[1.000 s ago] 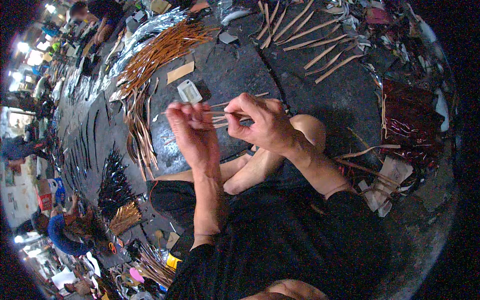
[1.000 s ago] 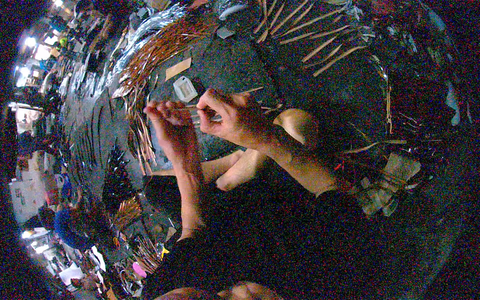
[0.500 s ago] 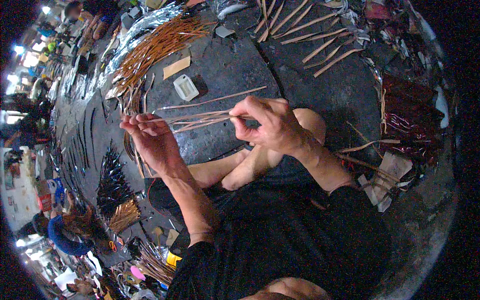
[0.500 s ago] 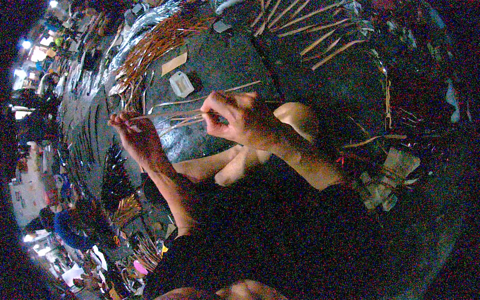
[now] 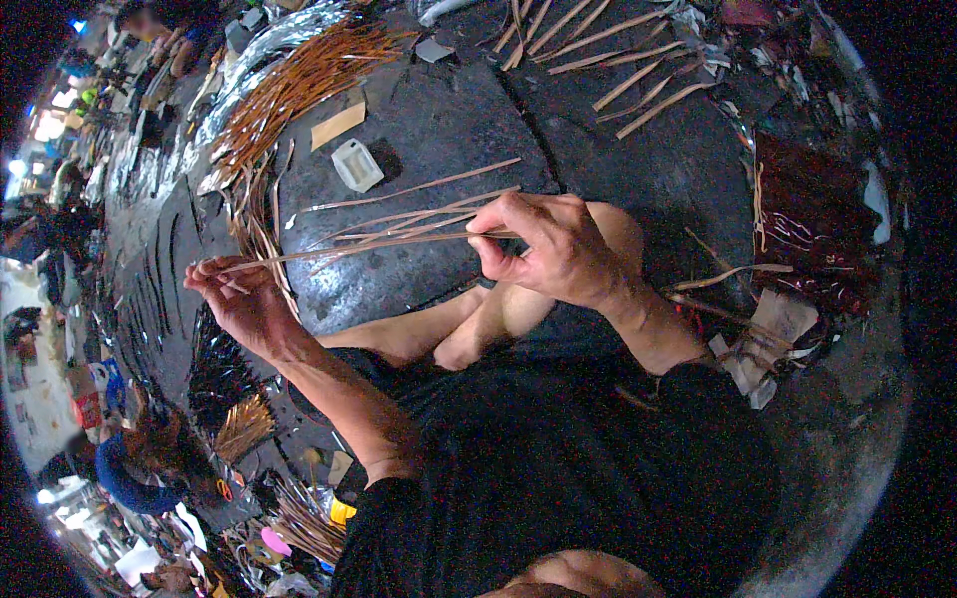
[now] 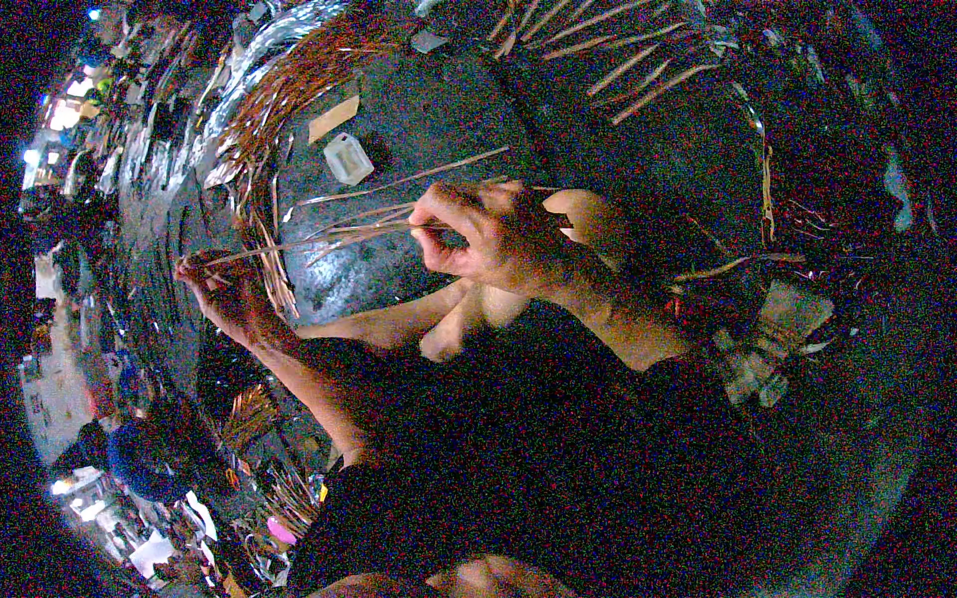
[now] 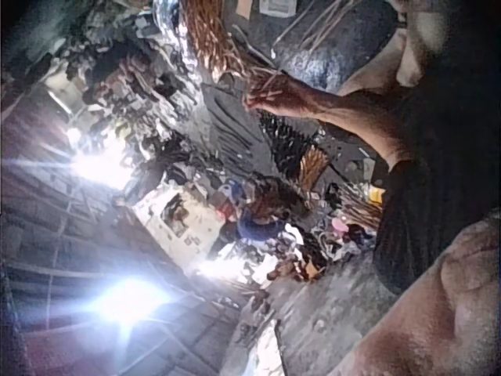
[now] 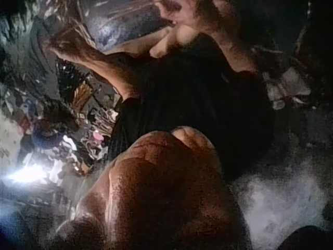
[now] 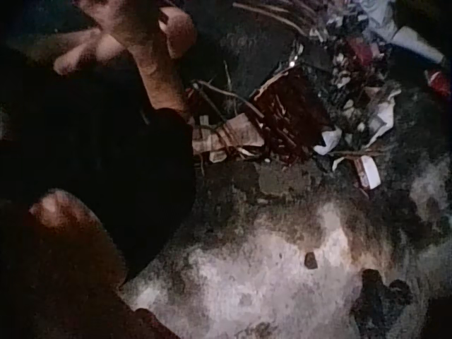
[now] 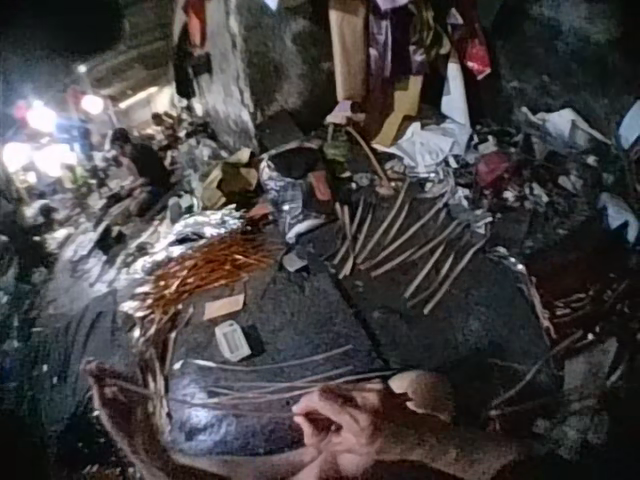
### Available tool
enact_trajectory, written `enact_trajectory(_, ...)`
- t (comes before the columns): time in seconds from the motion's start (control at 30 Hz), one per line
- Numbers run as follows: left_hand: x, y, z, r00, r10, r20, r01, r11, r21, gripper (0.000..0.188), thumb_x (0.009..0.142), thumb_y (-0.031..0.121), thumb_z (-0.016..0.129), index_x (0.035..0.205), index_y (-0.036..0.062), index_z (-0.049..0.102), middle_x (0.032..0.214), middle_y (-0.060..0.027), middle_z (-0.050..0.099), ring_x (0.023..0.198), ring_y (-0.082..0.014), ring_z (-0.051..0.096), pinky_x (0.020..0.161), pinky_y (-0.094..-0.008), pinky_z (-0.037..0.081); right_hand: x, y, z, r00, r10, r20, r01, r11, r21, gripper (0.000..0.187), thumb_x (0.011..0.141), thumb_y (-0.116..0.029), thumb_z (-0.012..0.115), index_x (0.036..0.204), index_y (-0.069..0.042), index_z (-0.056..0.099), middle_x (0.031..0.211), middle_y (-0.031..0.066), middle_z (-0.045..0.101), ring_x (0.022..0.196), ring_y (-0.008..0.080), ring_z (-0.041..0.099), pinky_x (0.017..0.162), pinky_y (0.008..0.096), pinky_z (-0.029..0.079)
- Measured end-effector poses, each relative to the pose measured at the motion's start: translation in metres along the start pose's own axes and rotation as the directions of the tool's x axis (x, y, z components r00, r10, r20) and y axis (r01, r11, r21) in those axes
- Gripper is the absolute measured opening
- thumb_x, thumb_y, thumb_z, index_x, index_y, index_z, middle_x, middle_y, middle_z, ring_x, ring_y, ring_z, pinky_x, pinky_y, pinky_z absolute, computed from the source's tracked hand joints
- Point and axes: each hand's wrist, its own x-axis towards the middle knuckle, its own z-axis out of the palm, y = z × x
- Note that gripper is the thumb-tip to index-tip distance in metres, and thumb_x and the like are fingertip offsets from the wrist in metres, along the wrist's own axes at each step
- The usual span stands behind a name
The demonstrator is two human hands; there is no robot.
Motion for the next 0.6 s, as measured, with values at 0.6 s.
enact_trajectory(0.6, -0.097, 0.080, -0.046, 0.993, 0.114, -0.015, 0.071, -0.508, 0.858, 0.024, 0.088, 0.013, 0.060, 0.109, 0.0008, 0.060, 0.109, -0.0116, 0.063, 0.100, -0.0199, 0.059, 0.089, -0.0346, 0.044, -0.044, -0.024, 0.160, 0.914, 0.010, 0.407, -0.091, 0.979, 0.180, 0.012, 0.079, -0.010, 0.061, 0.083, -0.006, 0.051, 0.073, 0.0127, 0.059, 0.069, 0.0337, 0.062, 0.059, 0.0420, 0.050)
